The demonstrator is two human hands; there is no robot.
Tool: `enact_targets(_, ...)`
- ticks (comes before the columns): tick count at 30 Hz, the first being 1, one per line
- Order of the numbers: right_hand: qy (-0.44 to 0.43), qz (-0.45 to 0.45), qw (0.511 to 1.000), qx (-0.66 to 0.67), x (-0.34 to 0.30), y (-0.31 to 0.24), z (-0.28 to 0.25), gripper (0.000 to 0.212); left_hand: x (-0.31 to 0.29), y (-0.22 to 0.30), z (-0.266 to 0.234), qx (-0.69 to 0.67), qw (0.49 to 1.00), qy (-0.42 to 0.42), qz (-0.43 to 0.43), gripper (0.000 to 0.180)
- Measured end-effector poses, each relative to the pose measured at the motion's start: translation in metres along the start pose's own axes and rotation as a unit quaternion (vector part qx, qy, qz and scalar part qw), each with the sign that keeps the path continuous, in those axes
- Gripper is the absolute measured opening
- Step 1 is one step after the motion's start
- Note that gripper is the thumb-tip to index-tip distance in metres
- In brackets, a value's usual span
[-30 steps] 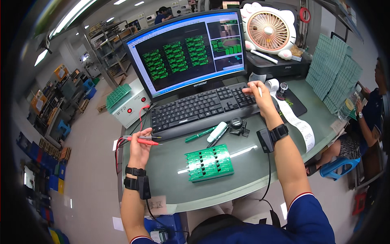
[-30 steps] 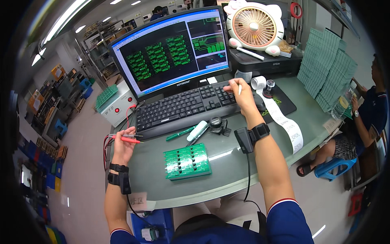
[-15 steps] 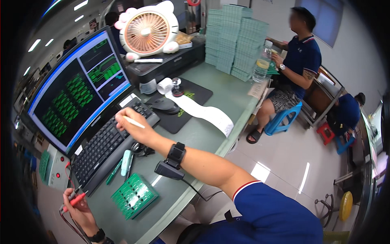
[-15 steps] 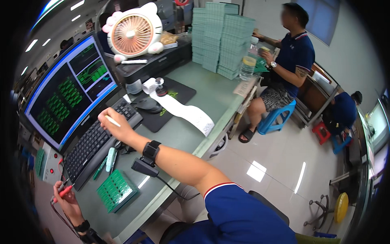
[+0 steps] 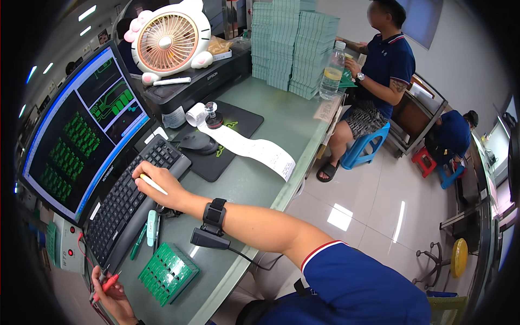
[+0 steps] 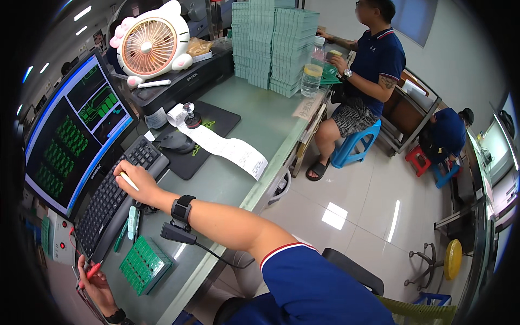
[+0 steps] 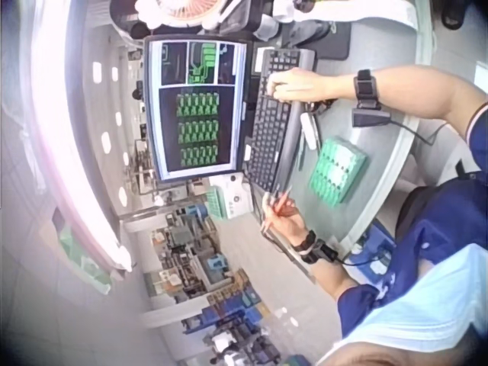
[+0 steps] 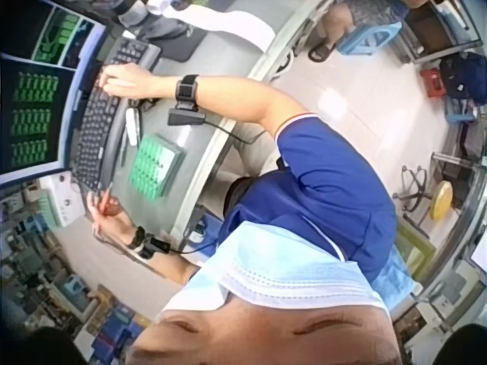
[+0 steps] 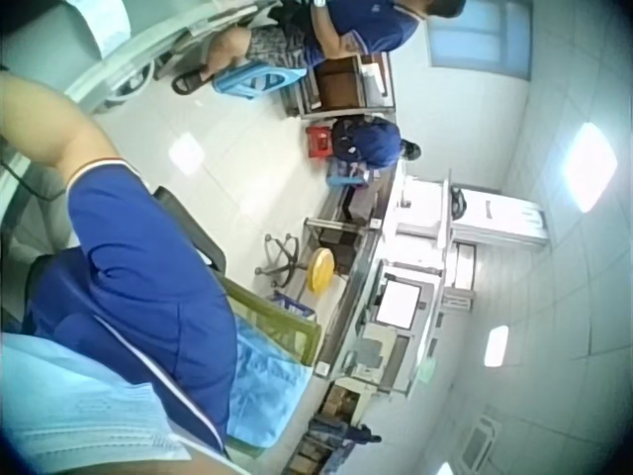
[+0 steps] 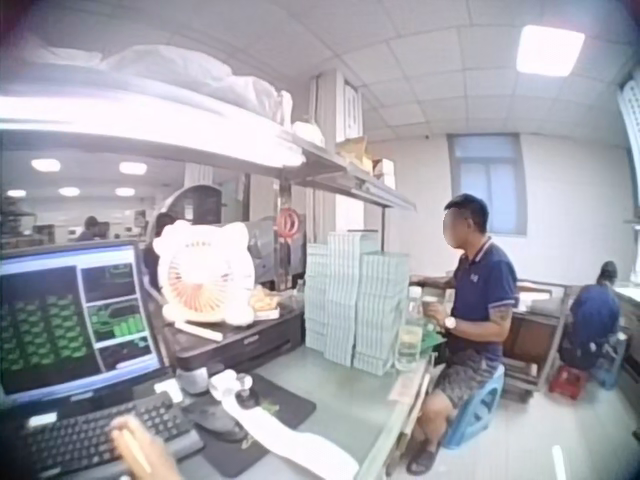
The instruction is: The recorder uses multimeter probes and a computer terminal to test and verify functionality of printed circuit boards.
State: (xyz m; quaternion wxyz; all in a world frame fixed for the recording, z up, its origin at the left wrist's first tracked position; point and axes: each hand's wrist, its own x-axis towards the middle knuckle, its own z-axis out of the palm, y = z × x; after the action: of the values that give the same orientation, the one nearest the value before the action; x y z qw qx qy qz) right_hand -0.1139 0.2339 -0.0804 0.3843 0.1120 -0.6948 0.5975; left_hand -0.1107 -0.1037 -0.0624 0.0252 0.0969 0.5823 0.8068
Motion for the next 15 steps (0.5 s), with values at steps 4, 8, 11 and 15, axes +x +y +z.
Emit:
enact_targets(4,-0.005,0.002,1.0,-0.006,0.0,0.0,-0.003,0.023,0.002,-0.006,-0.006,-0.002,0.999,-0.048,-0.006,0.035)
enact_targets(8,-0.015,0.027,0.999,-0.017,0.001,0.001,-0.002,0.023,-0.002,-0.003,-0.006,-0.004,0.999,-0.044,-0.004,0.026)
enact_targets(11,-0.036,0.047,0.998,0.012,0.01,-0.005,0.006,0.021,-0.007,0.007,0.001,-0.048,0.988,-0.146,0.014,0.014)
enact_targets(15,0.038,0.073,0.997,0.001,0.043,-0.017,-0.035,0.016,-0.01,0.008,0.016,-0.033,0.988,-0.145,0.041,0.018)
